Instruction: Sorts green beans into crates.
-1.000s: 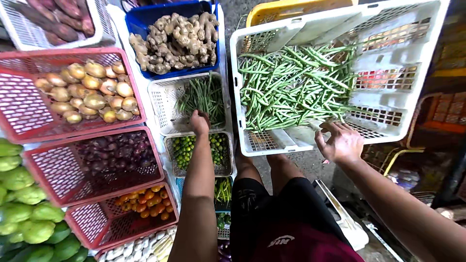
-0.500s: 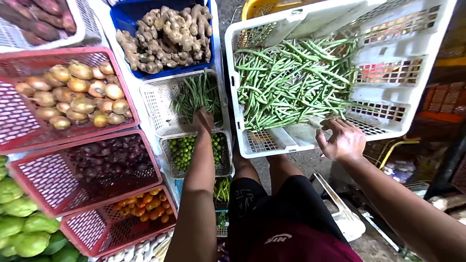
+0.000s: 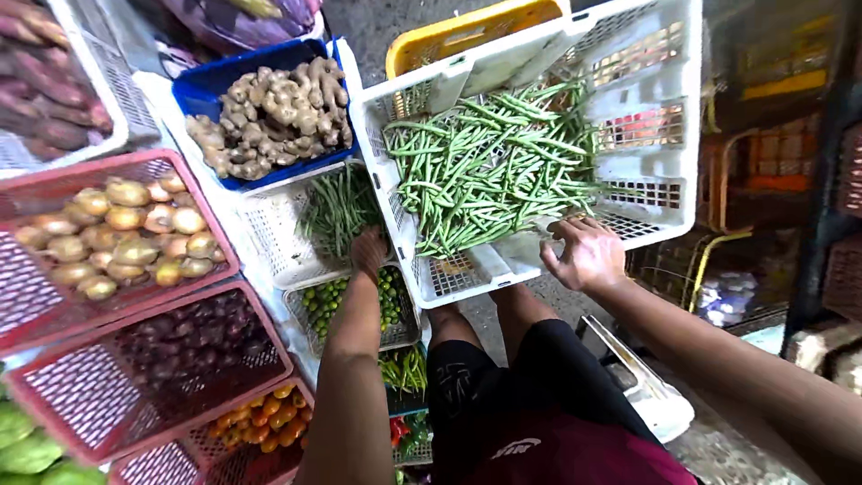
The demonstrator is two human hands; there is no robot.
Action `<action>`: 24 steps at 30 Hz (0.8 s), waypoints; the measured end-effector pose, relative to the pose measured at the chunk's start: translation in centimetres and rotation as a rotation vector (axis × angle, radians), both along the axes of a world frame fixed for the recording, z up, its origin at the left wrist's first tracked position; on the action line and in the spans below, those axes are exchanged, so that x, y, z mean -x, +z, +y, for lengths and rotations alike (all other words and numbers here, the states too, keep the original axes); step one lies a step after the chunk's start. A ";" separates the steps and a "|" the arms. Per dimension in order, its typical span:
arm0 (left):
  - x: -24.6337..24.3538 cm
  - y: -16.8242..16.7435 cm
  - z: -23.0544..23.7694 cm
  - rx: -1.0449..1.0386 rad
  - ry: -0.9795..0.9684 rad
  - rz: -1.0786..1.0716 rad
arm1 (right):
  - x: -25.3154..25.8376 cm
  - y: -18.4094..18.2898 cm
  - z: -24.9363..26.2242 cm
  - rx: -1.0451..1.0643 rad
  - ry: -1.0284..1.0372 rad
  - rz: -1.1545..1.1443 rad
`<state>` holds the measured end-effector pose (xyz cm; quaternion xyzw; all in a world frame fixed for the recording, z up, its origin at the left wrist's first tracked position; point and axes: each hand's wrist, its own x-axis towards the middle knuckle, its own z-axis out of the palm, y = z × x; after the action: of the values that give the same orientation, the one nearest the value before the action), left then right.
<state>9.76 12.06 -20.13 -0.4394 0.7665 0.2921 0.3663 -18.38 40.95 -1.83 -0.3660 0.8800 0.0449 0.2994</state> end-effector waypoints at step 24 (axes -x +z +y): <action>38.2 27.1 -9.1 0.532 -0.174 0.676 | 9.8 1.9 4.4 -0.164 0.023 -0.382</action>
<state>-28.49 2.91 7.01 -0.3319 0.9260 0.1799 -0.0081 -28.21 45.32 0.10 -0.3522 0.7965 0.0493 0.4890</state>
